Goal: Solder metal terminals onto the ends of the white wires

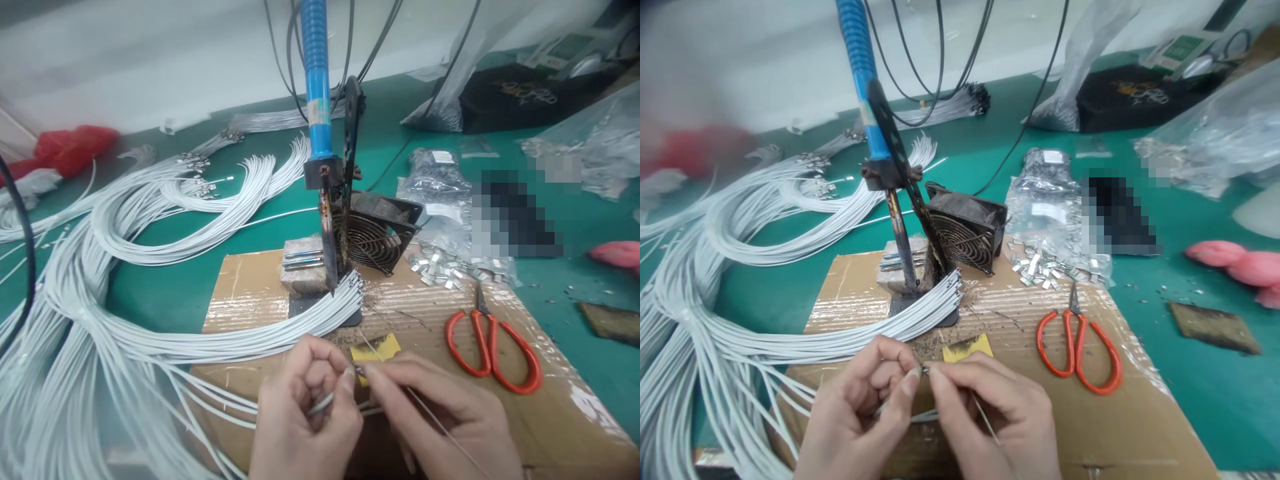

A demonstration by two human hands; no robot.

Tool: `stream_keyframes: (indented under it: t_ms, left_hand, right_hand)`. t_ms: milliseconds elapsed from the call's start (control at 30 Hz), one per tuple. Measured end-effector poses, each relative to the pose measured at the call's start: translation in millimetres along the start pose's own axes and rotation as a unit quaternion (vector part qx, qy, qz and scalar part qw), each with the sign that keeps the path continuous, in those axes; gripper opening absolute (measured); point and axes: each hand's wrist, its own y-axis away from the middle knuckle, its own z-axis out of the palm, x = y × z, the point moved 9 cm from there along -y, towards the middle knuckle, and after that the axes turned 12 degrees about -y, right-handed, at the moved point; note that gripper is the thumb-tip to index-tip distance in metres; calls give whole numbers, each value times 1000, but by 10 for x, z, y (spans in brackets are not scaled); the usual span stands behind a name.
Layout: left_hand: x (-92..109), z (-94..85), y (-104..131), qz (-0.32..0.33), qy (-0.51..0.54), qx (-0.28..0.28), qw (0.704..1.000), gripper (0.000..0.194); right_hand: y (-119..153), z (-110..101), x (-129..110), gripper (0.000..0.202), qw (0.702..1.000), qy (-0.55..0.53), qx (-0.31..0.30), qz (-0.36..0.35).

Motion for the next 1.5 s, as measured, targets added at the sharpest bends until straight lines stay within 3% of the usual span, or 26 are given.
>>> stream_keyframes:
  t_ms: [67, 100, 167, 267, 400, 533, 633, 733, 867, 967, 1033, 1133, 1233, 1367, 1500]
  left_hand:
    - [28, -64, -60, -11, 23, 10, 1000, 18]
    - [30, -89, -81, -16, 33, 13, 999, 18]
    - [11, -114, -102, -29, 44, 14, 999, 17]
    - [-16, -101, -100, -43, 56, 7, 998, 18]
    - [19, -76, -93, -42, 79, 5, 996, 18]
    - [81, -64, -110, -26, 86, 7, 996, 15]
    - [86, -55, -127, -20, 84, 7, 996, 13]
    - [79, -46, -136, -17, 83, 5, 996, 13]
    - [70, -50, -131, -29, 81, 10, 996, 14]
    - [86, -55, -133, -34, 86, 16, 996, 16]
    - [97, -49, -139, -36, 92, 15, 995, 17]
    - [100, -37, -147, -42, 93, 12, 995, 17]
    - [103, -32, -147, -46, 95, 11, 994, 18]
    - [112, -38, -138, -51, 105, 15, 993, 18]
    - [108, -49, -123, -58, 110, 24, 992, 17]
  right_hand:
    - [-110, -276, 86, 37, 997, 18, 17, 67]
    - [-183, -440, 59, 48, 996, 46, 30, 65]
    - [-363, -746, -91, 63, 966, 253, 55, 21]
    - [-666, -993, -196, 31, 920, 385, 74, 8]
    - [-1005, -935, -98, 6, 869, 491, 29, 50]
    - [-1142, -843, 64, 12, 824, 557, -17, 103]
    - [-1167, -837, 115, 15, 807, 578, -31, 120]
    - [-1166, -844, 96, 10, 819, 564, -27, 108]
    - [-1091, -903, -36, 5, 886, 460, 28, 55]
    - [-921, -938, -170, 21, 933, 349, 80, 15]
    - [-759, -873, -220, 34, 953, 290, 91, 4]
    - [-486, -642, -133, 37, 981, 172, 76, 48]
    - [-225, -438, 101, 28, 984, 40, 97, 142]
    - [-113, -60, 263, 21, 982, -44, -21, 185]
    - [-113, -55, 302, 19, 977, -74, -4, 199]
